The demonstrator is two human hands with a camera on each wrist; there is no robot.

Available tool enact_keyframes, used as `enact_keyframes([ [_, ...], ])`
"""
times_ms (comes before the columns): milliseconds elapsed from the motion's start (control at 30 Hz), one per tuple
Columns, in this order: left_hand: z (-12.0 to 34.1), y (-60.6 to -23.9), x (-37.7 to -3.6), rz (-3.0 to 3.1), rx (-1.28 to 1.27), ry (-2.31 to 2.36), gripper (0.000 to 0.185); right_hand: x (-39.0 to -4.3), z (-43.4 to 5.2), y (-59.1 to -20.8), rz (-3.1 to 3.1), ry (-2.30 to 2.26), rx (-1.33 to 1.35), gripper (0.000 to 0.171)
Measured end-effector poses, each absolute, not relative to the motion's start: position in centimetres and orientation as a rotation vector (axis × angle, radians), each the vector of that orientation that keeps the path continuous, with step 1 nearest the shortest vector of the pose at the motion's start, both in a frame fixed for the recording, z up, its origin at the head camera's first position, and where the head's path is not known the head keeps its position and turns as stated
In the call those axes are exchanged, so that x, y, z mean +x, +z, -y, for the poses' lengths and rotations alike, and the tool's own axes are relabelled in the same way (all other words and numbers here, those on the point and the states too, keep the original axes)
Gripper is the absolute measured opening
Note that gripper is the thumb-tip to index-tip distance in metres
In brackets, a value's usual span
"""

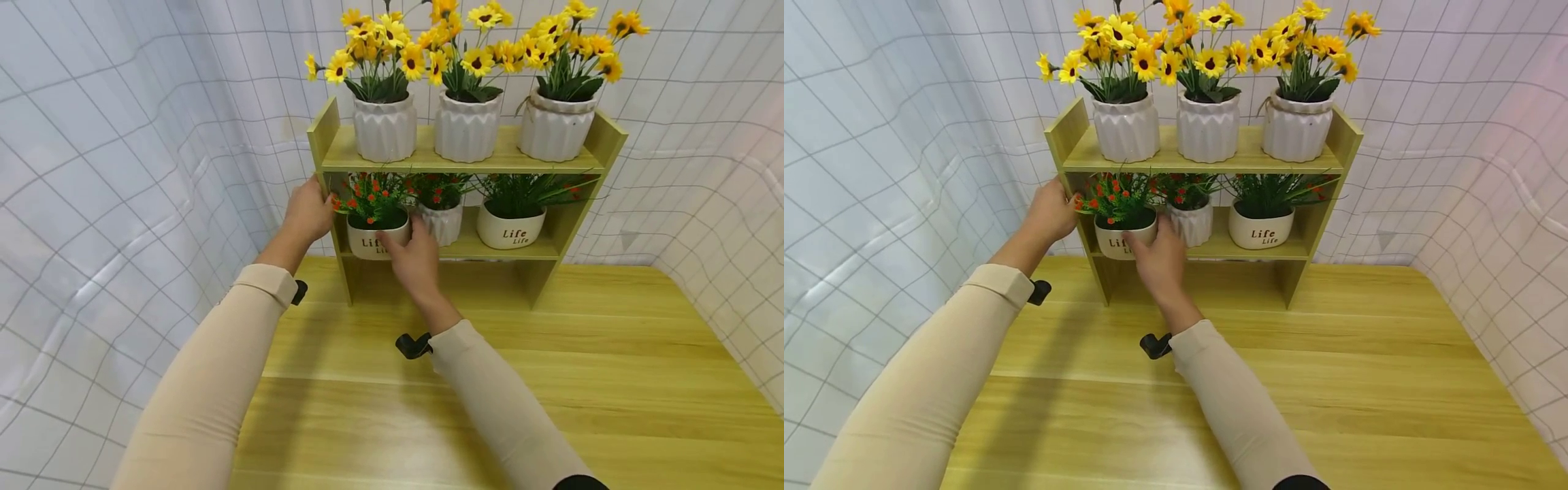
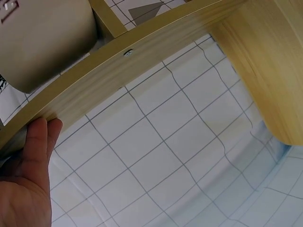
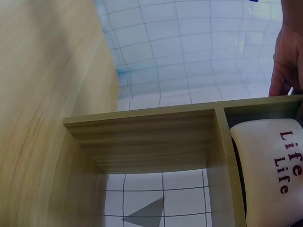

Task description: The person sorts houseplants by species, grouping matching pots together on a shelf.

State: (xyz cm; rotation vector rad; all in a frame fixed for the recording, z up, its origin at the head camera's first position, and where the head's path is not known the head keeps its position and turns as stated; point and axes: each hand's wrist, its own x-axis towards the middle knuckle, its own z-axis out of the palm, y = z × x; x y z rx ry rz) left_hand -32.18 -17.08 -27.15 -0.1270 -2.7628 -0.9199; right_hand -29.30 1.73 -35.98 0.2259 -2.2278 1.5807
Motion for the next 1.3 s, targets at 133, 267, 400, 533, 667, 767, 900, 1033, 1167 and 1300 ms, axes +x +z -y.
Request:
enact_keyframes([
  [133,17.0,-27.2,-32.0,2.746,-0.139,-0.916,0.035,-29.8,-1.2,-35.5,2.253,1.488,0.187,0.060],
  [267,17.0,-27.3,-32.0,2.708,-0.166,-0.887,0.034,-30.5,-1.0,-35.4,2.263,1.452,0.170,0.060],
  [400,17.0,-27.3,-31.9,2.697,-0.172,-0.892,0.031,-31.0,-1.0,-35.3,2.270,1.441,0.147,0.066],
  [533,16.9,-27.2,-31.9,2.698,-0.165,-0.906,0.032,-31.3,-1.1,-35.4,2.261,1.465,0.142,0.068],
  [667,16.9,-27.3,-31.9,2.700,-0.156,-0.902,0.033,-31.4,-1.0,-35.7,2.228,1.525,0.142,0.068],
  [767,16.9,-27.5,-31.9,2.698,-0.155,-0.906,0.034,-31.4,-1.2,-36.1,2.197,1.566,0.143,0.067],
  [900,17.1,-28.0,-31.8,2.688,-0.162,-0.966,0.038,-31.2,-1.4,-36.4,2.166,1.598,0.164,0.062],
  [1033,17.1,-29.4,-30.6,2.623,-0.106,-1.235,0.056,-30.2,-1.9,-36.7,2.150,1.628,0.155,0.061],
  [1167,16.5,-32.1,-28.1,2.519,0.018,-1.396,0.068,-28.1,-3.5,-37.3,2.120,1.639,0.204,0.058],
  [1300,14.9,-35.7,-24.6,2.457,0.022,-1.327,0.067,-25.3,-6.4,-38.5,2.203,1.557,0.307,0.053],
])
